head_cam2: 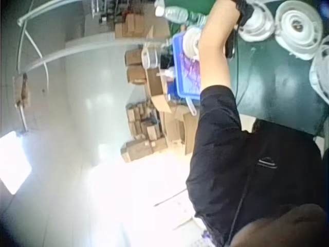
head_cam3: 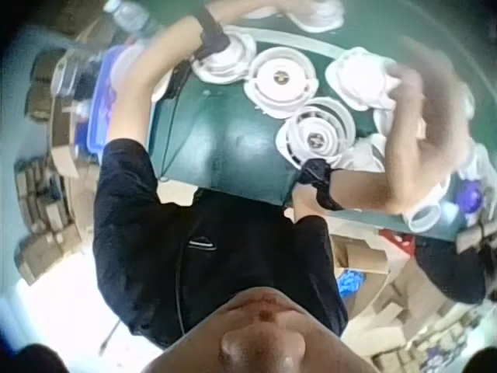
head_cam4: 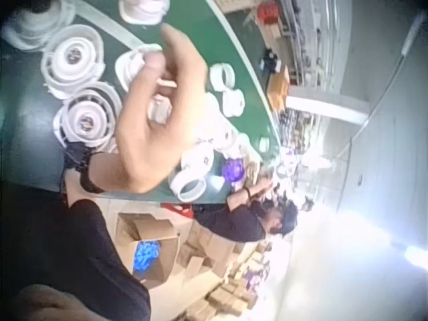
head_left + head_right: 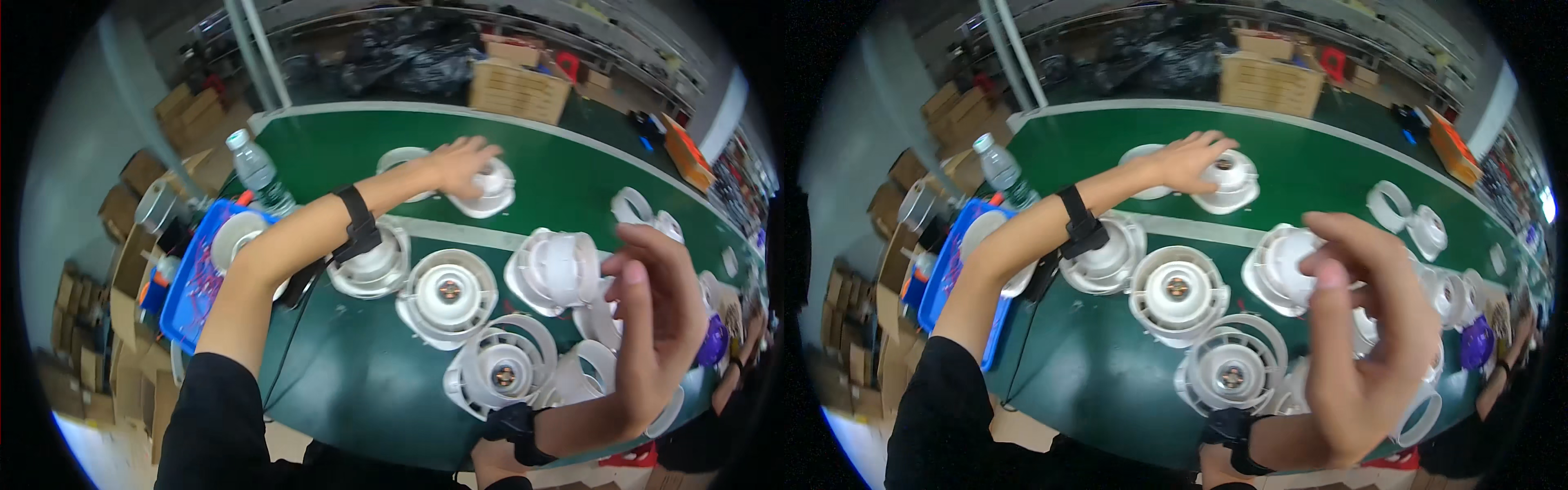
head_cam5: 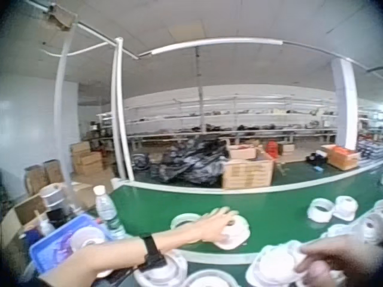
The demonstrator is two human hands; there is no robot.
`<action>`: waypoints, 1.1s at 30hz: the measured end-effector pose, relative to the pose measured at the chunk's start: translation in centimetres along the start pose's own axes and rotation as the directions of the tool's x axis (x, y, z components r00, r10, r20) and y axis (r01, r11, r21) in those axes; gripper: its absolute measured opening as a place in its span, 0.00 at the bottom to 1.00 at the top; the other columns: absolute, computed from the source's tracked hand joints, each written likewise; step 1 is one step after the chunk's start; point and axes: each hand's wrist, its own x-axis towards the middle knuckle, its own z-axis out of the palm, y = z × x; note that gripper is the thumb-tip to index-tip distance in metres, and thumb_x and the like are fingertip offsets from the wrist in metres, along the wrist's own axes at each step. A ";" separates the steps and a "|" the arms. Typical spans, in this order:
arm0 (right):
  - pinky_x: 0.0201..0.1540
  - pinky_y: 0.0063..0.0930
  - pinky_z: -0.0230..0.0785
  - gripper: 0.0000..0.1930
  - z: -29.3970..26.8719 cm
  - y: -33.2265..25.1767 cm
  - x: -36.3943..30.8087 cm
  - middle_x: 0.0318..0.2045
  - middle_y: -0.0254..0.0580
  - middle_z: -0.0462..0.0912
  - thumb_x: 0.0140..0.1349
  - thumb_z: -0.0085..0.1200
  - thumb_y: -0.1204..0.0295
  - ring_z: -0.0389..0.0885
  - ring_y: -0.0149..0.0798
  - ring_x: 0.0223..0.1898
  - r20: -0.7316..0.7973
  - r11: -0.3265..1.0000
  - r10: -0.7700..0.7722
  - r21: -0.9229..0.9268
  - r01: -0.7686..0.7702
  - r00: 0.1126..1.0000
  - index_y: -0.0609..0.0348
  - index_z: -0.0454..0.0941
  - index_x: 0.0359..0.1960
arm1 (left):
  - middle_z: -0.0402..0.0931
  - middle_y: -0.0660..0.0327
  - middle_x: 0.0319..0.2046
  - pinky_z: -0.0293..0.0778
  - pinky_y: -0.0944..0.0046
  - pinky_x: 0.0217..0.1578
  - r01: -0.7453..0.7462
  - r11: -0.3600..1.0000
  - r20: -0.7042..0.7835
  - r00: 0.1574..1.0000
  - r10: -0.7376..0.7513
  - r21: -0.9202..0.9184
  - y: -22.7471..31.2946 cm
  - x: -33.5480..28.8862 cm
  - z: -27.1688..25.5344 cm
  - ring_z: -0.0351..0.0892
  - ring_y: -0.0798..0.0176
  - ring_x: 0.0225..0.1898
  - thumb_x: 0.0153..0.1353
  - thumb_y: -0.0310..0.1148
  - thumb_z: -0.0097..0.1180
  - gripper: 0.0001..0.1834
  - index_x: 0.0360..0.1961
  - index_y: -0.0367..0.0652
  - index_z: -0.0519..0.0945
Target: The person assembles white plastic light fixture components on a green workbench. They pick up circular housings and central motor units, fit them together, and place the completed assemblies onto a cardboard box. The person repeatedly moves between the workbench and the box to organize the finished units.
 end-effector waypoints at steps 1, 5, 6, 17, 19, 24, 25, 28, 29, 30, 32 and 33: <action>0.31 0.17 0.66 0.10 0.1 -0.1 -0.2 0.30 0.41 0.80 0.62 0.50 0.77 0.77 0.28 0.32 0.009 1.000 0.008 0.013 -0.009 1.000 0.68 0.80 0.42 | 0.62 0.45 0.61 0.65 0.46 0.61 -0.041 0.999 -0.033 0.999 0.042 0.019 1.0 -0.9 -2.3 0.63 0.40 0.62 0.50 0.43 0.64 0.41 0.65 0.44 0.63; 0.32 0.17 0.64 0.13 0.1 -0.2 -0.5 0.31 0.41 0.79 0.65 0.47 0.75 0.72 0.26 0.28 0.077 0.997 0.007 -0.072 -0.002 0.997 0.67 0.77 0.48 | 0.75 0.46 0.51 0.71 0.52 0.55 -0.102 0.989 -0.104 0.988 0.113 0.105 4.0 -8.7 -12.4 0.74 0.47 0.54 0.57 0.41 0.58 0.27 0.56 0.40 0.73; 0.31 0.17 0.64 0.13 0.1 -0.3 -0.6 0.31 0.42 0.79 0.65 0.47 0.74 0.73 0.26 0.29 0.084 0.997 0.008 -0.078 -0.001 0.996 0.67 0.77 0.47 | 0.77 0.45 0.48 0.72 0.53 0.53 -0.055 0.992 -0.096 0.993 0.066 0.112 4.7 -11.5 -14.5 0.77 0.48 0.52 0.58 0.41 0.58 0.25 0.54 0.39 0.74; 0.32 0.19 0.67 0.13 0.8 -0.7 -0.7 0.28 0.39 0.79 0.63 0.50 0.74 0.75 0.28 0.29 0.233 0.998 -0.026 -0.041 0.036 0.972 0.66 0.78 0.47 | 0.59 0.37 0.63 0.63 0.48 0.62 0.622 0.769 -0.117 0.783 -0.611 0.144 -0.5 -36.8 -9.5 0.64 0.35 0.62 0.40 0.52 0.73 0.54 0.67 0.45 0.61; 0.33 0.20 0.68 0.12 1.6 -0.9 -0.6 0.27 0.40 0.79 0.61 0.50 0.77 0.77 0.29 0.29 0.275 0.999 -0.042 -0.001 0.044 0.960 0.67 0.78 0.45 | 0.58 0.35 0.63 0.62 0.48 0.63 0.658 0.753 -0.167 0.742 -0.649 -0.006 -0.8 -36.9 -8.3 0.63 0.34 0.63 0.39 0.52 0.73 0.54 0.67 0.44 0.62; 0.34 0.21 0.69 0.13 2.9 -1.7 -0.4 0.26 0.42 0.79 0.59 0.51 0.79 0.77 0.30 0.28 0.408 0.995 -0.091 -0.006 0.103 0.908 0.67 0.78 0.45 | 0.55 0.32 0.64 0.63 0.47 0.63 0.711 0.703 -0.293 0.672 -0.680 0.002 0.1 -36.9 -5.4 0.62 0.32 0.64 0.39 0.52 0.73 0.52 0.65 0.43 0.65; 0.34 0.22 0.69 0.13 3.2 -1.9 -0.4 0.26 0.42 0.79 0.59 0.51 0.79 0.78 0.30 0.28 0.414 0.994 -0.091 -0.014 0.106 0.906 0.67 0.78 0.45 | 0.54 0.31 0.64 0.62 0.47 0.63 0.689 0.723 -0.299 0.680 -0.670 -0.052 1.1 -36.8 -5.7 0.61 0.30 0.64 0.39 0.50 0.73 0.50 0.64 0.44 0.65; 0.34 0.22 0.68 0.13 4.0 -1.9 -0.5 0.25 0.42 0.80 0.59 0.51 0.79 0.77 0.31 0.28 0.427 0.994 -0.092 -0.016 0.109 0.900 0.67 0.78 0.45 | 0.54 0.32 0.65 0.62 0.46 0.63 0.655 0.756 -0.351 0.707 -0.614 -0.003 2.8 -38.5 -4.9 0.59 0.30 0.65 0.39 0.47 0.74 0.49 0.63 0.45 0.66; 0.34 0.22 0.68 0.13 4.2 -1.8 -0.5 0.25 0.42 0.80 0.59 0.51 0.79 0.77 0.31 0.28 0.424 0.994 -0.094 -0.015 0.111 0.901 0.67 0.78 0.46 | 0.53 0.33 0.65 0.62 0.45 0.63 0.667 0.745 -0.349 0.696 -0.628 -0.012 3.5 -38.9 -4.9 0.58 0.31 0.65 0.38 0.46 0.74 0.49 0.63 0.46 0.66; 0.34 0.22 0.68 0.13 4.4 -1.8 -0.4 0.25 0.42 0.80 0.59 0.51 0.80 0.77 0.31 0.28 0.432 0.993 -0.098 -0.016 0.117 0.897 0.66 0.78 0.46 | 0.52 0.34 0.66 0.62 0.45 0.63 0.677 0.736 -0.347 0.685 -0.640 -0.021 4.1 -39.2 -4.9 0.58 0.31 0.66 0.38 0.45 0.75 0.49 0.63 0.46 0.66; 0.34 0.23 0.68 0.13 4.7 -1.8 -0.2 0.26 0.42 0.80 0.58 0.51 0.80 0.77 0.31 0.27 0.446 0.991 -0.110 -0.018 0.131 0.888 0.66 0.78 0.46 | 0.52 0.35 0.66 0.63 0.44 0.62 0.688 0.724 -0.358 0.667 -0.654 -0.041 4.7 -39.6 -4.6 0.57 0.32 0.66 0.37 0.44 0.75 0.49 0.63 0.47 0.66; 0.34 0.23 0.68 0.13 4.9 -1.8 -0.2 0.26 0.42 0.80 0.58 0.51 0.80 0.77 0.31 0.27 0.450 0.992 -0.107 -0.015 0.128 0.886 0.67 0.78 0.46 | 0.51 0.36 0.66 0.63 0.44 0.62 0.690 0.722 -0.371 0.658 -0.655 -0.051 4.9 -39.9 -4.4 0.57 0.32 0.67 0.36 0.44 0.76 0.49 0.63 0.48 0.67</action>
